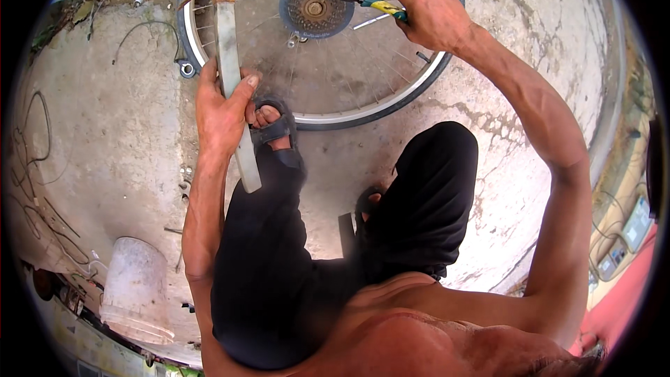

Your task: The person repairs a bicycle wheel by gripping a component on the wheel hub with pliers, tapping it with a hammer, and removing the part by hand.

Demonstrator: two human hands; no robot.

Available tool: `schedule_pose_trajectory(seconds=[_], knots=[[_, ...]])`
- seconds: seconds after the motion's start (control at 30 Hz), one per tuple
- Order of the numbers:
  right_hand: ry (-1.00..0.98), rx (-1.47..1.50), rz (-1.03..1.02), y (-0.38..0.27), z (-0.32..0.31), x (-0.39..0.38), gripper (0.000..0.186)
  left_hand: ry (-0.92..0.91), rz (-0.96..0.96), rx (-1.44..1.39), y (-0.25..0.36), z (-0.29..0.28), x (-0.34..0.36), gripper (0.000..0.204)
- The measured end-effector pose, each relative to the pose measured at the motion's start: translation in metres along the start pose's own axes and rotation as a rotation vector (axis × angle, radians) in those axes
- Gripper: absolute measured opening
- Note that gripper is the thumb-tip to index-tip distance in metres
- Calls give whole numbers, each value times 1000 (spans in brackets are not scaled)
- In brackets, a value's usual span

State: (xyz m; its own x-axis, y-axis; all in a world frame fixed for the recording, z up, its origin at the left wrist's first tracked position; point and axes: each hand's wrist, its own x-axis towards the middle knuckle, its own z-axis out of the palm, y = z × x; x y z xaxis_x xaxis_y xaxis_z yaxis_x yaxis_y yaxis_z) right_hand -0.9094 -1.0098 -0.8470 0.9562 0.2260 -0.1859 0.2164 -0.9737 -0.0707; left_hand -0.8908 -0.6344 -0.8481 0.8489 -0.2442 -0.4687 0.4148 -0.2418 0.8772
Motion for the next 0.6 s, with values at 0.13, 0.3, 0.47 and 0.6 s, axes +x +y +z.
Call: schedule_pose_trajectory(seconds=[0.13, 0.3, 0.47, 0.6], knots=[[36, -77, -76, 6, 0, 5, 70, -9, 4, -6, -3, -1, -1, 49], [-41, 93, -66, -3, -38, 14, 54, -13, -5, -42, -5, -1, -2, 50], [-67, 26, -102, -5, -43, 22, 55, -6, 25, -22, -6, -2, -8, 45], [-91, -3, -144, 8, -42, 24, 56, -57, 23, -30, 20, 2, -21, 50]])
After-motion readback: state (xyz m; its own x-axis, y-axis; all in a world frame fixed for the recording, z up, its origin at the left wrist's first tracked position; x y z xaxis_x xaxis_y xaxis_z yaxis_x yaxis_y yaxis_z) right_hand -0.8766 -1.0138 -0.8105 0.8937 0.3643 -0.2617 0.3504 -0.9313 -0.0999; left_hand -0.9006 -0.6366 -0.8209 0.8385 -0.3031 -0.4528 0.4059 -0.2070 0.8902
